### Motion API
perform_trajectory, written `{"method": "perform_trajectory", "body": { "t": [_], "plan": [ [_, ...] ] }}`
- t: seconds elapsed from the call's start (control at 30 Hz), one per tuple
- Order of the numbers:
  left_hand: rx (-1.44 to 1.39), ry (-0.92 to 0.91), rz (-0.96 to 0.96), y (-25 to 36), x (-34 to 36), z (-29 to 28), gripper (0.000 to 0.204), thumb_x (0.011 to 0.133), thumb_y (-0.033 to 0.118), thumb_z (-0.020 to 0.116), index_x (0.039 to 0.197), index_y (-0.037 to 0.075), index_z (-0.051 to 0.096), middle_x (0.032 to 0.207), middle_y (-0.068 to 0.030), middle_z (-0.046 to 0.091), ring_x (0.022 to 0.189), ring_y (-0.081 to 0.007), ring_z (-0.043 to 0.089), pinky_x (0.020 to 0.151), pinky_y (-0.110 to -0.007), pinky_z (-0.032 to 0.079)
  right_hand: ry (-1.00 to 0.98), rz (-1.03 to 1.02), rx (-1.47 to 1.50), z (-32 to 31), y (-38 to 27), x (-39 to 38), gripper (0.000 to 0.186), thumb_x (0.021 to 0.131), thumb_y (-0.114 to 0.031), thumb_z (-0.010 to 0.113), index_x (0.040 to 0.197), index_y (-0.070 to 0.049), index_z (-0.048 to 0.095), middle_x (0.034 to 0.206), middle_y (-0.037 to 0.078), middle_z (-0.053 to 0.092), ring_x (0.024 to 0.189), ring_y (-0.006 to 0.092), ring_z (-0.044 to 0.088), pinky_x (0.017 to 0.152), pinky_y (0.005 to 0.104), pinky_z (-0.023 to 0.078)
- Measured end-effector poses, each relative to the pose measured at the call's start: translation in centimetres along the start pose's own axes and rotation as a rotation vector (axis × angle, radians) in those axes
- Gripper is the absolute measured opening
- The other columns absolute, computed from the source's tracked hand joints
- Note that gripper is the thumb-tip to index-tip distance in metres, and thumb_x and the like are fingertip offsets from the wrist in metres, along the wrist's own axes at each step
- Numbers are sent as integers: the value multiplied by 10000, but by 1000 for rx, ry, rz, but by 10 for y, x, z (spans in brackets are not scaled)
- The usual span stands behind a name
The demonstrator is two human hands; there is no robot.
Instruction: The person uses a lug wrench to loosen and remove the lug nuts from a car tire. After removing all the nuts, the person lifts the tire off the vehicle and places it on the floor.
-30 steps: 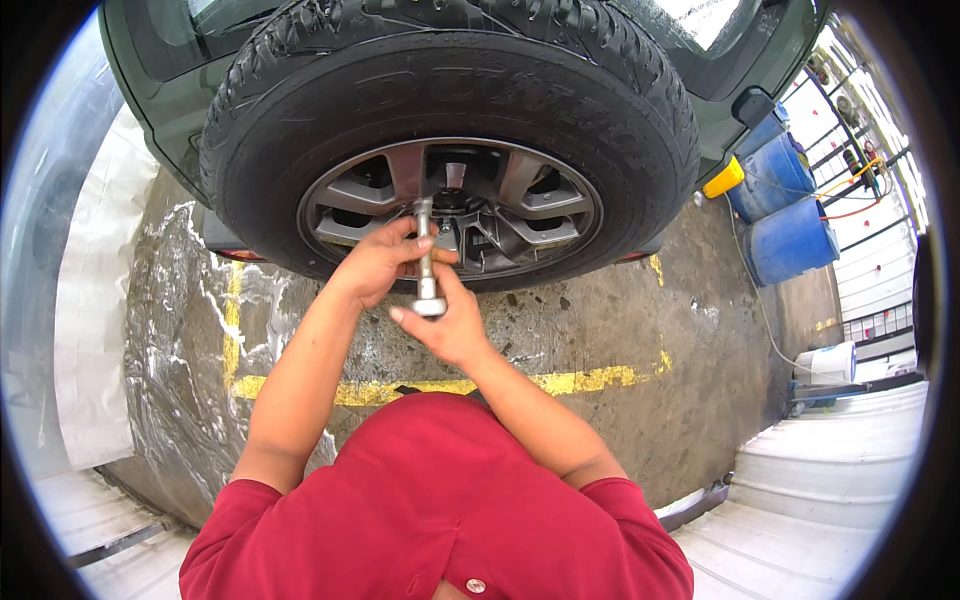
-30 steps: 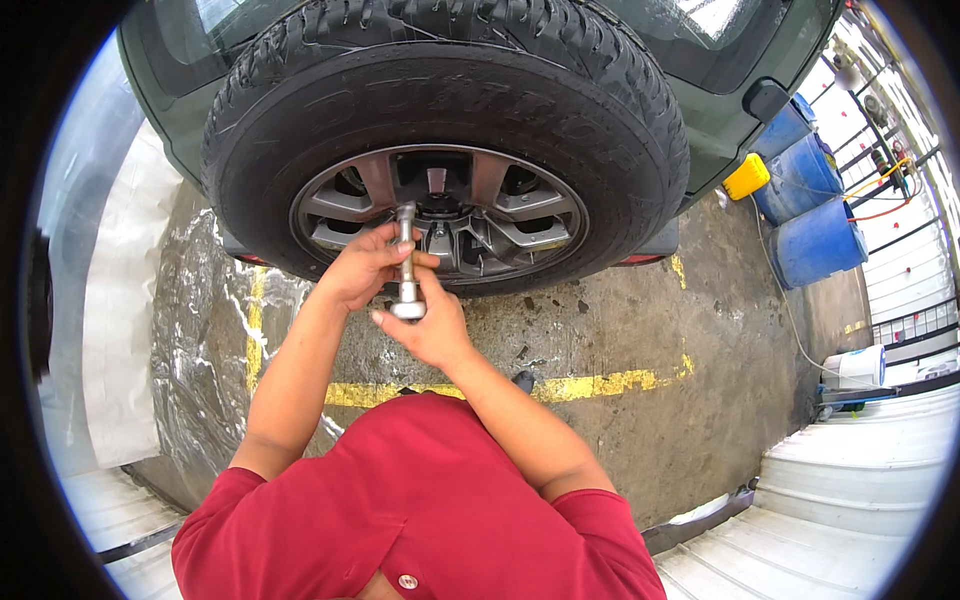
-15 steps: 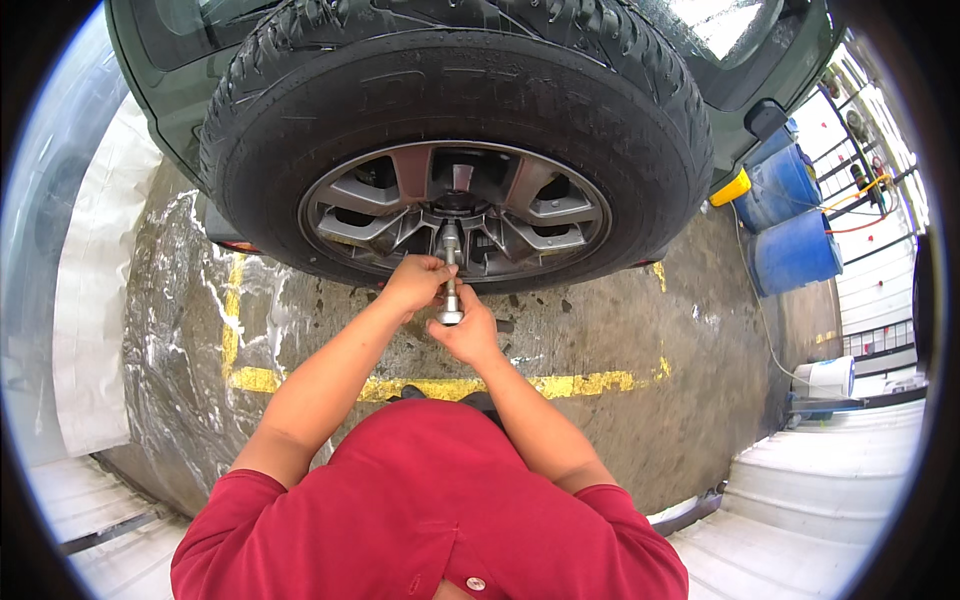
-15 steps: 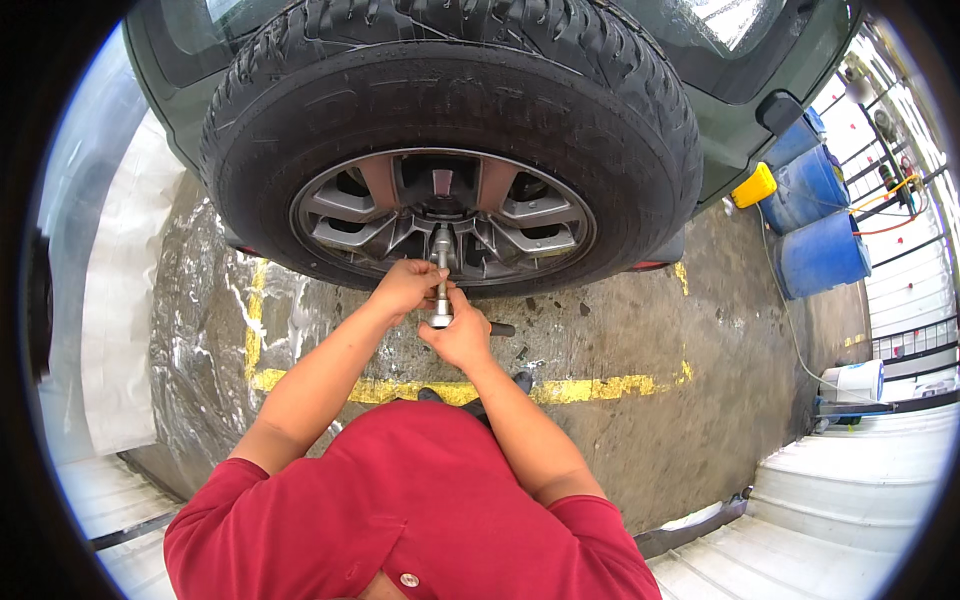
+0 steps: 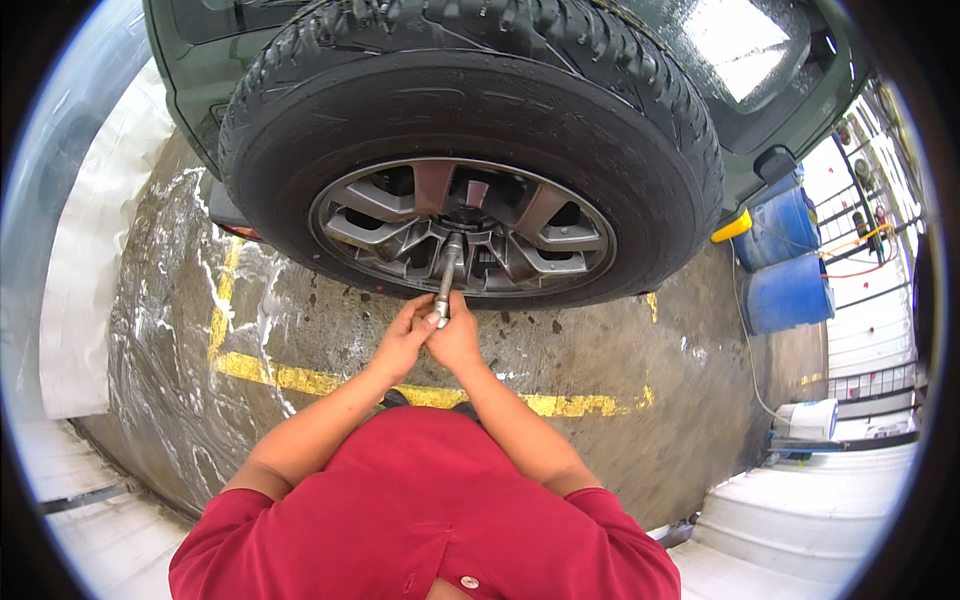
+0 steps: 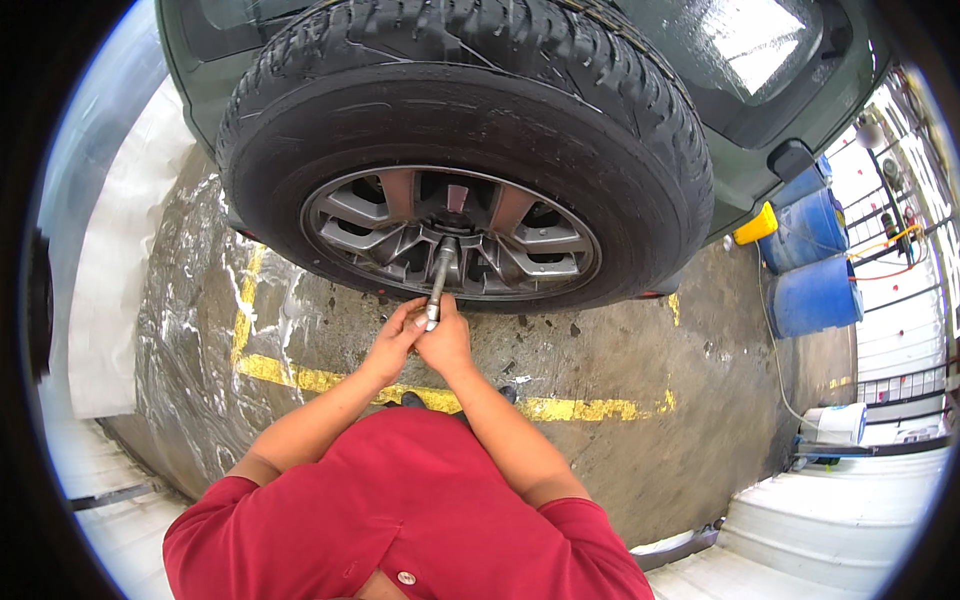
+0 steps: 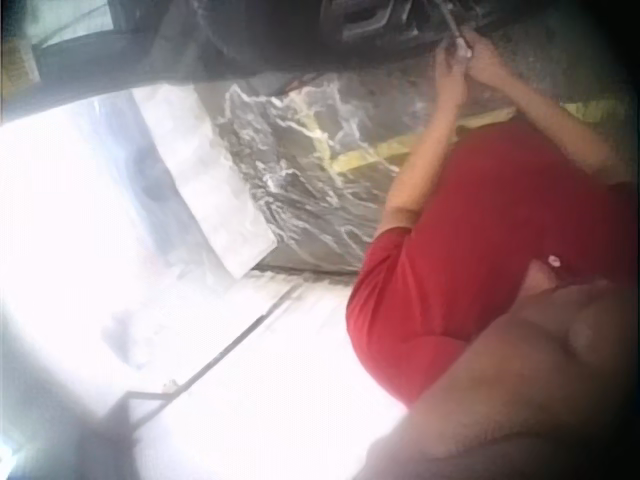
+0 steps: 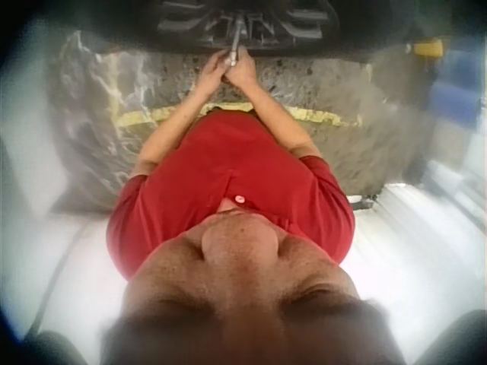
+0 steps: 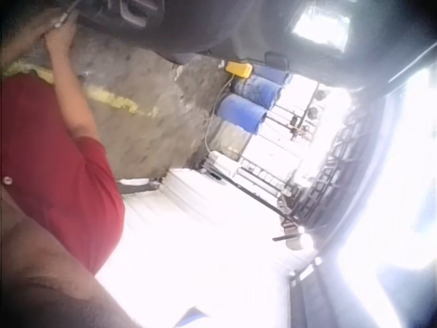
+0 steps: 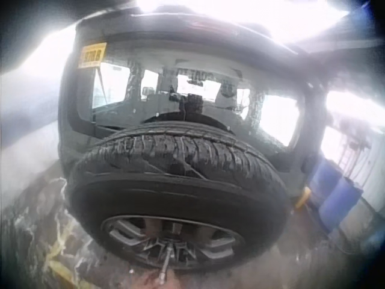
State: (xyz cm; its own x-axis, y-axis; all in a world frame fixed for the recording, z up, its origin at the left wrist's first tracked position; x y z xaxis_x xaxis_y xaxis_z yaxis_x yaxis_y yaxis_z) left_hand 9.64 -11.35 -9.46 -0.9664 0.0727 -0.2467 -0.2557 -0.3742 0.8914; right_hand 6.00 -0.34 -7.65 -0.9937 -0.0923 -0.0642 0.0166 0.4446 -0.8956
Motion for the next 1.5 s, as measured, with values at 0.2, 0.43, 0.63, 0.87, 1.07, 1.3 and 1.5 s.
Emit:
{"method": "perform_trajectory", "body": {
  "t": [0.2, 0.43, 0.63, 0.87, 1.07, 1.3, 1.5],
  "plan": [
    [-492, 18, 109, -29, -14, 33, 693, 969, 424, 486, 1485, 118, 138, 1429, -96, 353, 1293, -217, 379, 1089, -357, 268, -114, -44, -238, -21, -7, 9, 468, 826, -461, 612, 923, -16, 503, 862, 217, 619, 892, 420, 572, 798, 485, 443],
    [-58, 528, 303, -46, 10, 73, 659, 945, 440, 537, 1347, 14, 235, 1205, -148, 490, 1043, -182, 515, 843, -282, 447, -532, -65, 294, -43, 65, 29, 454, 953, -421, 468, 1188, -36, 517, 1177, 156, 551, 1155, 286, 487, 944, 421, 394],
    [-12, 951, 332, -28, 18, 92, 234, 963, 231, 533, 1075, 47, 443, 901, -72, 532, 664, -128, 574, 506, -273, 462, -1006, -186, 111, -49, 128, 48, 383, 810, -227, 711, 1131, -54, 596, 1027, 47, 614, 930, 149, 580, 869, 292, 441],
    [132, 1147, 344, -17, 25, 107, 163, 968, 211, 508, 1011, 63, 454, 827, -50, 537, 685, -123, 591, 583, -288, 469, -1349, -186, 70, -14, 155, 69, 230, 791, -256, 730, 866, -50, 662, 776, 5, 635, 751, 102, 570, 679, 325, 465],
    [1514, 1187, 318, 22, 24, 136, 174, 794, 183, 612, 952, 130, 665, 952, -74, 601, 847, -284, 591, 731, -419, 471, -996, -396, 10, -5, 150, 60, 330, 815, -289, 660, 976, -1, 657, 904, 199, 684, 893, 317, 665, 730, 390, 493],
    [1539, 984, 163, 18, 27, 120, 335, 699, 123, 617, 1023, 205, 642, 839, -75, 600, 781, -294, 647, 626, -430, 523, -1137, -254, -275, -25, 143, 53, 272, 792, -224, 690, 902, 20, 645, 803, 209, 664, 802, 341, 655, 714, 399, 488],
    [1120, 1138, 50, 37, 23, 106, 259, 756, 208, 661, 1004, 139, 688, 842, -148, 684, 764, -336, 664, 664, -434, 530, -1084, -215, -427, -131, 75, 48, 287, 802, -213, 660, 972, 13, 613, 711, 217, 630, 730, 352, 650, 680, 438, 484]
  ]
}}
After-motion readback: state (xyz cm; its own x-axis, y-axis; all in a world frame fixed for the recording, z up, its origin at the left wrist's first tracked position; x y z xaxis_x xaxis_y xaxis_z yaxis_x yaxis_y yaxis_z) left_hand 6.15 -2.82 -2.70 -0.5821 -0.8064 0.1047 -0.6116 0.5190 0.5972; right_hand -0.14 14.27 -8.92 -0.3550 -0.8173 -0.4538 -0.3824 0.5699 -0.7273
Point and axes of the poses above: each hand's wrist, its own x-axis towards the middle knuckle, its own z-axis out of the palm, y = z × x, the point moved 2 cm from there along x, towards the middle knuckle
